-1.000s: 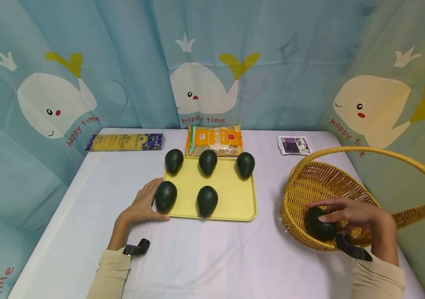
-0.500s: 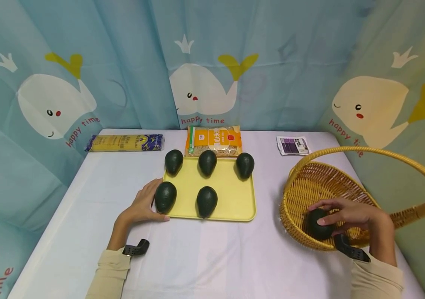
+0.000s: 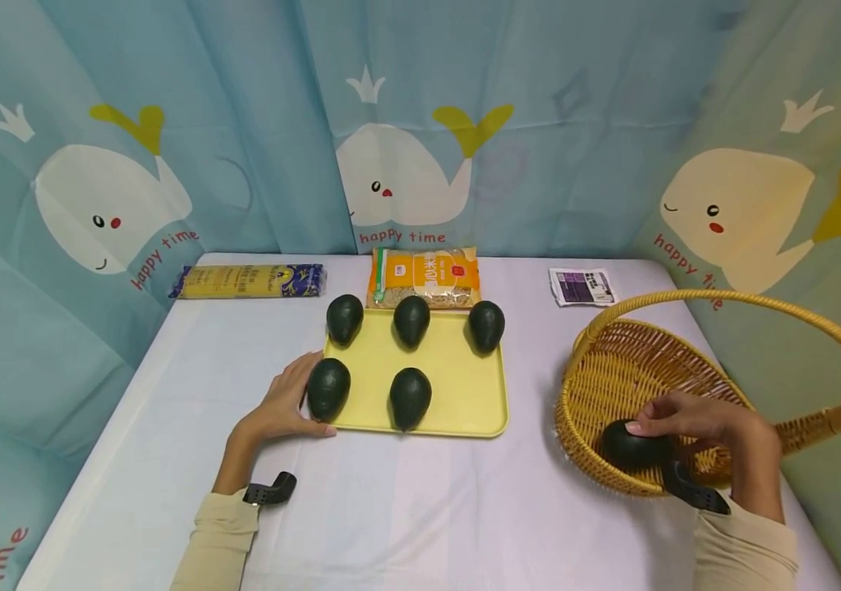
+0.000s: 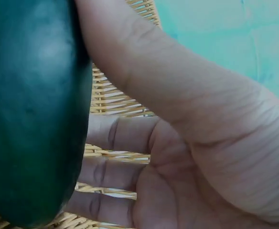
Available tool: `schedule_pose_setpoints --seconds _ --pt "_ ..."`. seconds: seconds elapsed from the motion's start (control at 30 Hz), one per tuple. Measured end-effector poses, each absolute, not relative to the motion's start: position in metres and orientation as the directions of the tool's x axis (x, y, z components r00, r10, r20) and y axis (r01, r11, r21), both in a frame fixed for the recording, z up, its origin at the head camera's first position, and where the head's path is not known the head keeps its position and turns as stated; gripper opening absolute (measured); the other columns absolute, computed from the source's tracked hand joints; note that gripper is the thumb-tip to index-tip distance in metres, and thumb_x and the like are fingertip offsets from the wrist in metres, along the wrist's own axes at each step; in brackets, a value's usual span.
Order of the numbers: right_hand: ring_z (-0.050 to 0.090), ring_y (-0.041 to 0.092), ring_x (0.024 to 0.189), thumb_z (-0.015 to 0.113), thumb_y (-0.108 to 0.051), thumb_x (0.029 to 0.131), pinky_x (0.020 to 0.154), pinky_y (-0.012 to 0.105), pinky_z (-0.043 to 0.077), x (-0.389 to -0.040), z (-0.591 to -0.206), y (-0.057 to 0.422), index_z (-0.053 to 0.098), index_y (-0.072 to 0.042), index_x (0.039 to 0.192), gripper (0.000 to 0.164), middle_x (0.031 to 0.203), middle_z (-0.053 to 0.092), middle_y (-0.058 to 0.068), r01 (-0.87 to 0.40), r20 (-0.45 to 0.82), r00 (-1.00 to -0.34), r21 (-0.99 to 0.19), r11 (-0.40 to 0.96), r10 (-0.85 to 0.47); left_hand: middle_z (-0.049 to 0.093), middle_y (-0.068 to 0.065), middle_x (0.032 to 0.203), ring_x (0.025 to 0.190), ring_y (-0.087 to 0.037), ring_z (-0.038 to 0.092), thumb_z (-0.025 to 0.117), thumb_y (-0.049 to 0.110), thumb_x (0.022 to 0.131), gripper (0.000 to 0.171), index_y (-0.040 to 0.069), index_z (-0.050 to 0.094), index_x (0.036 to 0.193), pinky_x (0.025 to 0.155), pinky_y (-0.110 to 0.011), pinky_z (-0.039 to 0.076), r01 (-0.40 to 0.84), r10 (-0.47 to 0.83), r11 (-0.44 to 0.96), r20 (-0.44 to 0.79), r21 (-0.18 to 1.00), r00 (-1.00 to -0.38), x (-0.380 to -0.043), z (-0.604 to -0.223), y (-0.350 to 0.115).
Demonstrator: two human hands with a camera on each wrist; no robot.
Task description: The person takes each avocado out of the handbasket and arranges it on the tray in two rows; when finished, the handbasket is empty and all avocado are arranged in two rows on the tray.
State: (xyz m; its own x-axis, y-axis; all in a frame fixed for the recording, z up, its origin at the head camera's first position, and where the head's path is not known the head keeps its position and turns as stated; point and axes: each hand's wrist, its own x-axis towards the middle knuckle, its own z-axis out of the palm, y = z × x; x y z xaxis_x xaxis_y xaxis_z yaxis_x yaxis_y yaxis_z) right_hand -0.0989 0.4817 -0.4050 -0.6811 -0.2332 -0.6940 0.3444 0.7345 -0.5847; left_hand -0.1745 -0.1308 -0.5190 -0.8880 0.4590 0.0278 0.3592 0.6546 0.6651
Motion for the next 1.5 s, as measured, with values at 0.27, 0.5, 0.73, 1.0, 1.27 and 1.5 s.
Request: schedule_pose_setpoints --seconds 0.27,0.5,0.73,1.0,1.27,1.5 --pt "0.055 -0.003 0.11 0.039 -0.016 0.106 0.08 0.056 0.051 -0.105 -0.406 0.482 0.04 0.002 0.145 0.043 0.134 0.057 -0.016 0.271 -0.609 -0.594 -0.767 0.582 -0.525 0.021 -0.016 0.162 0.15 -0.036 0.016 0.088 0.053 0.055 0.131 0.01 0.018 0.157 0.114 -0.062 0.02 0.352 0.457 0.655 0.022 0.669 -0.889 -0.173 -0.516 -0.13" --pt "0.054 -0.001 0.111 0.04 -0.015 0.105 0.077 0.06 0.052 -0.105 -0.403 0.476 0.041 -0.001 0.146 0.043 0.126 0.056 -0.03 0.315 -0.618 -0.563 -0.774 0.549 -0.548 0.021 -0.015 0.162 0.15 -0.036 0.015 0.087 0.054 0.055 0.131 0.01 0.018 0.157 0.114 -0.063 0.019 0.365 0.461 0.656 0.033 0.661 -0.887 -0.174 -0.517 -0.131" --pt "0.054 0.023 0.11 0.056 -0.015 0.098 0.075 0.05 0.054 -0.098 -0.405 0.47 0.048 -0.005 0.14 0.043 0.125 0.055 -0.004 0.323 -0.651 -0.609 -0.725 0.608 -0.453 0.02 -0.012 0.163 0.15 -0.033 0.013 0.087 0.054 0.055 0.131 0.013 0.017 0.157 0.115 -0.062 0.017 0.361 0.461 0.657 0.026 0.662 -0.887 -0.175 -0.517 -0.131" --pt "0.057 0.027 0.105 0.058 -0.017 0.096 0.073 0.051 0.056 -0.097 -0.405 0.468 0.048 -0.001 0.135 0.043 0.122 0.058 0.01 0.352 -0.661 -0.611 -0.719 0.6 -0.434 0.019 -0.013 0.163 0.151 -0.034 0.013 0.087 0.054 0.056 0.13 0.012 0.017 0.157 0.116 -0.062 0.017 0.36 0.462 0.659 0.022 0.661 -0.887 -0.174 -0.517 -0.131" --pt "0.063 0.021 0.101 0.052 -0.012 0.099 0.071 0.05 0.058 -0.097 -0.408 0.475 0.052 -0.007 0.134 0.035 0.121 0.061 0.005 0.309 -0.606 -0.641 -0.766 0.564 -0.472 0.022 -0.015 0.162 0.149 -0.037 0.016 0.087 0.055 0.056 0.13 0.009 0.019 0.157 0.114 -0.064 0.02 0.378 0.468 0.652 0.043 0.657 -0.883 -0.175 -0.514 -0.131" --pt "0.064 0.013 0.102 0.05 -0.011 0.101 0.074 0.047 0.058 -0.094 -0.405 0.482 0.054 -0.011 0.137 0.037 0.119 0.06 -0.014 0.28 -0.556 -0.709 -0.786 0.55 -0.433 0.021 -0.013 0.163 0.15 -0.035 0.014 0.087 0.055 0.055 0.13 0.013 0.018 0.157 0.115 -0.063 0.017 0.364 0.465 0.652 0.027 0.665 -0.885 -0.175 -0.516 -0.131"
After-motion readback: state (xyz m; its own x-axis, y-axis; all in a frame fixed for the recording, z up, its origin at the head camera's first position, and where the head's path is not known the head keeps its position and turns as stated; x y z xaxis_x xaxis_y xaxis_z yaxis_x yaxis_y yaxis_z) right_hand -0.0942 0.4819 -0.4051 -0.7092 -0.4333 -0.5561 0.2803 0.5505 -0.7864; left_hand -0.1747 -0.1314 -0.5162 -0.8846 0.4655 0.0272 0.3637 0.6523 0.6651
